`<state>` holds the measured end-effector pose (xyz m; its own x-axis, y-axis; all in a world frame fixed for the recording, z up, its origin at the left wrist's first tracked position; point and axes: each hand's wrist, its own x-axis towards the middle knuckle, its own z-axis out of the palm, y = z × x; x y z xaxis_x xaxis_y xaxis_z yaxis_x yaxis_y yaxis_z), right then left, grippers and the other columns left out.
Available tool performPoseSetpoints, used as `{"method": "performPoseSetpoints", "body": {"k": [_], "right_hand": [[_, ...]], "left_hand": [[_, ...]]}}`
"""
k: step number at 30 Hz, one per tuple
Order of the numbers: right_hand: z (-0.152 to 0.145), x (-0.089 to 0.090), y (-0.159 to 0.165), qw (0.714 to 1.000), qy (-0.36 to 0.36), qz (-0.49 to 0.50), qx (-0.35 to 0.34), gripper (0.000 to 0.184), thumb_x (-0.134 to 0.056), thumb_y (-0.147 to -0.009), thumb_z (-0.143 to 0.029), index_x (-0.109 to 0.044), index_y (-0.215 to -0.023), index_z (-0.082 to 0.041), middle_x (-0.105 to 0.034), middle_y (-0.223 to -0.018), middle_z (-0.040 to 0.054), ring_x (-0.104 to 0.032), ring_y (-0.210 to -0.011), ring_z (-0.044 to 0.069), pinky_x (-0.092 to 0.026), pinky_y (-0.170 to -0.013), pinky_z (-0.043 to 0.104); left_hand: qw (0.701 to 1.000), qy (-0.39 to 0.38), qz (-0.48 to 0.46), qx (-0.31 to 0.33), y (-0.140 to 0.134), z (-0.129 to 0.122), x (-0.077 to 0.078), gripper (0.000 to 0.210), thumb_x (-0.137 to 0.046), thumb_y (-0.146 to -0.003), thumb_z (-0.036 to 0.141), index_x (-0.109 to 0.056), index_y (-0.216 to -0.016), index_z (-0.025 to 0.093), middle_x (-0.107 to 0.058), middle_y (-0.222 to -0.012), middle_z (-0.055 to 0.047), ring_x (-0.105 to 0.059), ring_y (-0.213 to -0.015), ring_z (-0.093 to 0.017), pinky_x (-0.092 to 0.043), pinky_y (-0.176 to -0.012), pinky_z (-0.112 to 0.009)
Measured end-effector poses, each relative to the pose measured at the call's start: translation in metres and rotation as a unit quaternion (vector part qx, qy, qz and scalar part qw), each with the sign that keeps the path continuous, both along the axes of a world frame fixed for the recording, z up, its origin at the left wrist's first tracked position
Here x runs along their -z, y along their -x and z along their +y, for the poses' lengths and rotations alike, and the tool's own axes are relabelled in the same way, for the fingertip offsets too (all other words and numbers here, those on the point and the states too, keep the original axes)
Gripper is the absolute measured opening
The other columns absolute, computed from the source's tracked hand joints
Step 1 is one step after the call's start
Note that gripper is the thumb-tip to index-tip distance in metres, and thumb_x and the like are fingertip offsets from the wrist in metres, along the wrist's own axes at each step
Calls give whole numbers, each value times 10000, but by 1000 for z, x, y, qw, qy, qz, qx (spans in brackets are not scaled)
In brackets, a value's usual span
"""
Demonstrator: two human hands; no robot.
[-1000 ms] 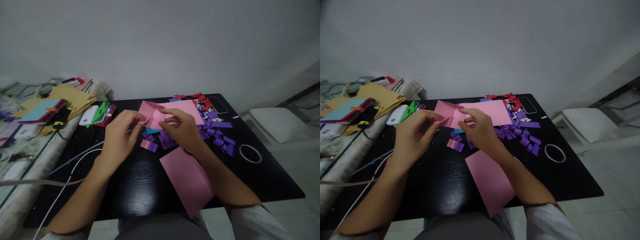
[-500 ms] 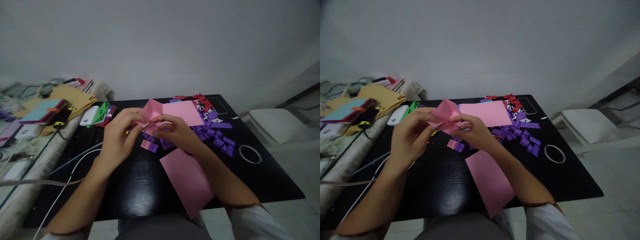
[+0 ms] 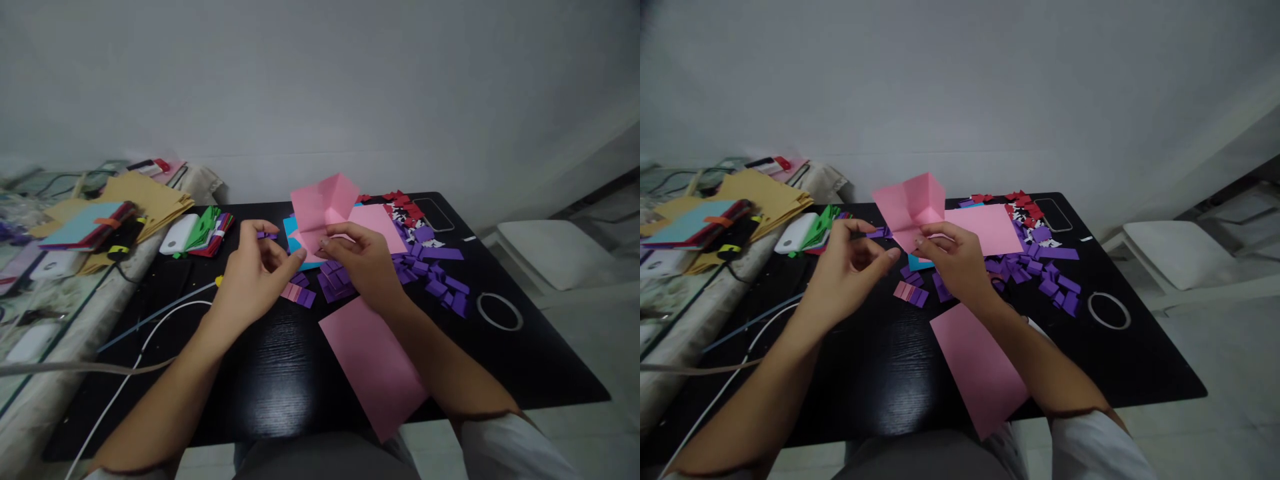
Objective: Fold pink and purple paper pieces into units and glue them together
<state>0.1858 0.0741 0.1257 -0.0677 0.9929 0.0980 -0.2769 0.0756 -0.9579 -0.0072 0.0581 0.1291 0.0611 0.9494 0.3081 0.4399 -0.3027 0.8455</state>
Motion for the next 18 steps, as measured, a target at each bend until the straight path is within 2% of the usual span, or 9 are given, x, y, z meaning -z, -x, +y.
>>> {"method": "performPoseSetpoints", "body": {"k": [2,6,10,14,18], "right_hand": [[-2,1,4,1000,0,9,-2,318,-936,-722,-414,-733,-876,-223,-732,-753,-26,-763,-774,175,-690,-906,418],[-5,6,11,999,-5,26,-19,311,-944,-714,-407,-756,-879,-224,-760,-851,-3,-764,-830,186,-699,-855,397],[-5,11,12,999,-41,-16,-2,261,-905,-772,-408,-785,-913,-225,-757,-971,25,-745,-859,182,-688,-796,361],[-7,14,13,989,-107,-91,39,153,-823,-869,-374,-804,-945,-242,-727,-1089,50,-728,-943,183,-671,-768,327],[-10,15,15,967,-168,-159,105,97,-817,-890,-331,-808,-950,-255,-653,-1267,77,-724,-1033,204,-673,-836,365]], "left_hand": [[997,27,-73,25,-8,0,4,486,-777,-909,389,-393,-1183,271,-653,-768,58,-680,-608,-135,-524,-549,-246],[985,-23,-172,25,-21,1,10,456,-757,-906,314,-393,-1178,274,-649,-784,68,-712,-639,-123,-581,-615,-252],[983,-48,-174,14,-20,1,11,362,-715,-956,305,-431,-1178,264,-664,-782,64,-730,-654,-126,-608,-656,-259],[985,-77,-152,-2,-17,0,11,292,-689,-984,290,-466,-1169,255,-651,-757,71,-733,-647,-127,-593,-642,-242],[983,-101,-152,-5,-16,0,12,270,-675,-984,255,-485,-1176,246,-657,-746,64,-724,-654,-124,-557,-608,-220]]}}
